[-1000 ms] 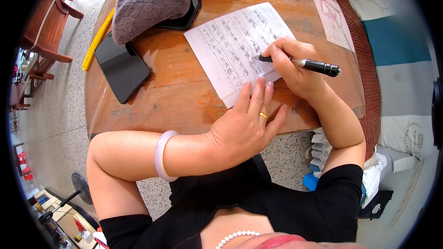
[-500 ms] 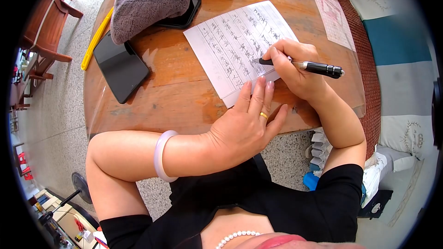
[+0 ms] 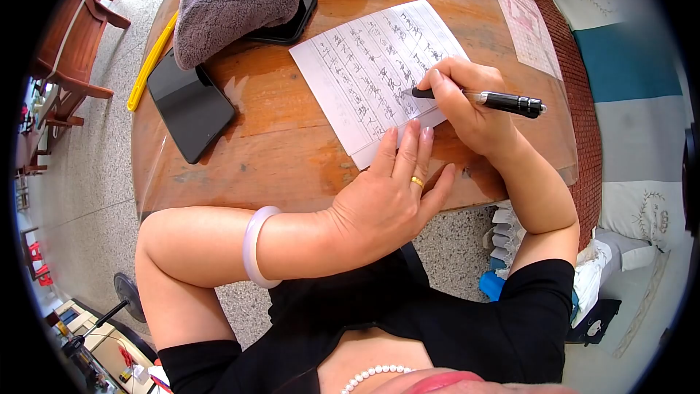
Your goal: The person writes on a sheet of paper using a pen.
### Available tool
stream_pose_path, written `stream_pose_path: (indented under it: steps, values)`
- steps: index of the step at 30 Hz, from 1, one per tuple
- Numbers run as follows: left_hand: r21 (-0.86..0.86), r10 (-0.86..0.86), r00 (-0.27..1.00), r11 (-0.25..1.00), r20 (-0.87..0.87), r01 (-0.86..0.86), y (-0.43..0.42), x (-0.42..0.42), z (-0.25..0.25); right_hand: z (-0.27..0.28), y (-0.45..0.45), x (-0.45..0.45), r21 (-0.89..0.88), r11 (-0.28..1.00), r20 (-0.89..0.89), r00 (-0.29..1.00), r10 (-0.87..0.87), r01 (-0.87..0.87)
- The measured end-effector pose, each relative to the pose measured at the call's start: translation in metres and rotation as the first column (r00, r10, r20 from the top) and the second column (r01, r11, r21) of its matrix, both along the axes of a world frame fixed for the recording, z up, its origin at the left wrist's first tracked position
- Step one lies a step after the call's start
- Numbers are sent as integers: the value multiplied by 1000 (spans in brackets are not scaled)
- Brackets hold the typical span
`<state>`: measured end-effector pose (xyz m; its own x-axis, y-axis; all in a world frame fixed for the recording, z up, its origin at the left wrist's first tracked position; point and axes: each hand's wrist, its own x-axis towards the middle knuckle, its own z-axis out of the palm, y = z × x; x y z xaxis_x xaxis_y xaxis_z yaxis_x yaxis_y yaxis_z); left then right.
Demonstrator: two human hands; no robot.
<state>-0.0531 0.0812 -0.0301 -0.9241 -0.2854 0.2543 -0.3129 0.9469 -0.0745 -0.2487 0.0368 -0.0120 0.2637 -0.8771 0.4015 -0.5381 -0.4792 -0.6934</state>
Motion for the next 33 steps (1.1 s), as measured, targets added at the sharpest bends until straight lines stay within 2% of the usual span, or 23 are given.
stream_pose_path:
  steps: [8, 11, 14, 20, 23, 26, 33]
  values:
    - [-2, -2, 1000, 1000, 3, 2, 0, 0, 0, -6, -3, -3, -52, 998, 16, 1000, 22, -21]
    - [-3, -3, 1000, 1000, 1, 3, 0, 0, -1, -1, -1, -4, -4, 1000, -57, 998, 30, -30]
    - [-6, -3, 1000, 1000, 5, 3, 0, 0, 0, -1, 1, -2, 19, 1000, -6, 1000, 20, -20]
    - [0, -1, 1000, 1000, -2, 1, 0, 0, -1, -4, 0, -6, 11, 999, -37, 998, 50, -49]
    - [4, 2, 1000, 1000, -6, -2, 0, 0, -1, 0, 1, -3, 73, 997, 11, 1000, 12, -13]
    - [-6, 1, 1000, 1000, -3, -1, 0, 0, 0, -2, -2, -4, -15, 999, 64, 997, -37, 38]
    - [-4, 51, 999, 999, -10, -51, 0, 0, -1, -1, 2, -6, 6, 1000, 123, 992, 5, -6]
